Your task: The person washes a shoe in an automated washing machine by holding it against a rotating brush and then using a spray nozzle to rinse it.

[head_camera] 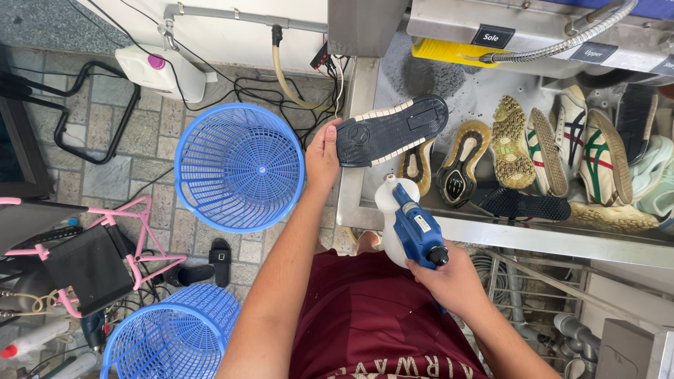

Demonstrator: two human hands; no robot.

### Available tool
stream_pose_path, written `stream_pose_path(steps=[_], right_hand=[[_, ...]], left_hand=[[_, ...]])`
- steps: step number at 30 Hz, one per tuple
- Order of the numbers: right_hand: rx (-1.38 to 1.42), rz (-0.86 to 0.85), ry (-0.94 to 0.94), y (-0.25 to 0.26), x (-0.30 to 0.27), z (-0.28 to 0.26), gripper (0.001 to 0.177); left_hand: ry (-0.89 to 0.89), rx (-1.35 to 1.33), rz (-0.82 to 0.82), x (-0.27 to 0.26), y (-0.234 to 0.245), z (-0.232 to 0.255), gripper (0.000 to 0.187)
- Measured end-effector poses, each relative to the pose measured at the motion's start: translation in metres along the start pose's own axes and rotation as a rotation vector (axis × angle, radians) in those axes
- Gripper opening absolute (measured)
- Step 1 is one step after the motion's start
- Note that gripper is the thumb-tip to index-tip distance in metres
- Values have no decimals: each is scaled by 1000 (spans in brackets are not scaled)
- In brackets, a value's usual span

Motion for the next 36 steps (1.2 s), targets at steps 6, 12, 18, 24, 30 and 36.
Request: stream_pose_path(steps=[6, 12, 18, 24, 30, 36], right_hand=[[66, 9, 13, -7, -1, 2, 17], [61, 31, 13, -9, -3, 0, 17], [-11, 23, 48, -11, -4, -3, 18], [-34, 33, 0, -14, -9, -2, 18], [-7, 36, -16, -16, -8, -1, 18], [-58, 44, 1, -15, -6, -3, 18]], left_hand=[[37, -5, -26, 0, 3, 0, 42], [54, -17, -59, 2, 3, -2, 41], [43, -2, -69, 1, 5, -2, 41], [10, 8, -75, 1, 7, -1, 40], [35, 14, -83, 0, 7, 1, 40], [39, -2, -115, 1, 10, 4, 40]])
Point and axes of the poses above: each hand's wrist, its own x-axis towards the middle knuckle, its own y-axis out of the back of the hand, z = x × y, the point moved 2 cm from there along x, towards the middle knuckle, and after that the axes turned 3 degrees about x, right-handed, at the moved point
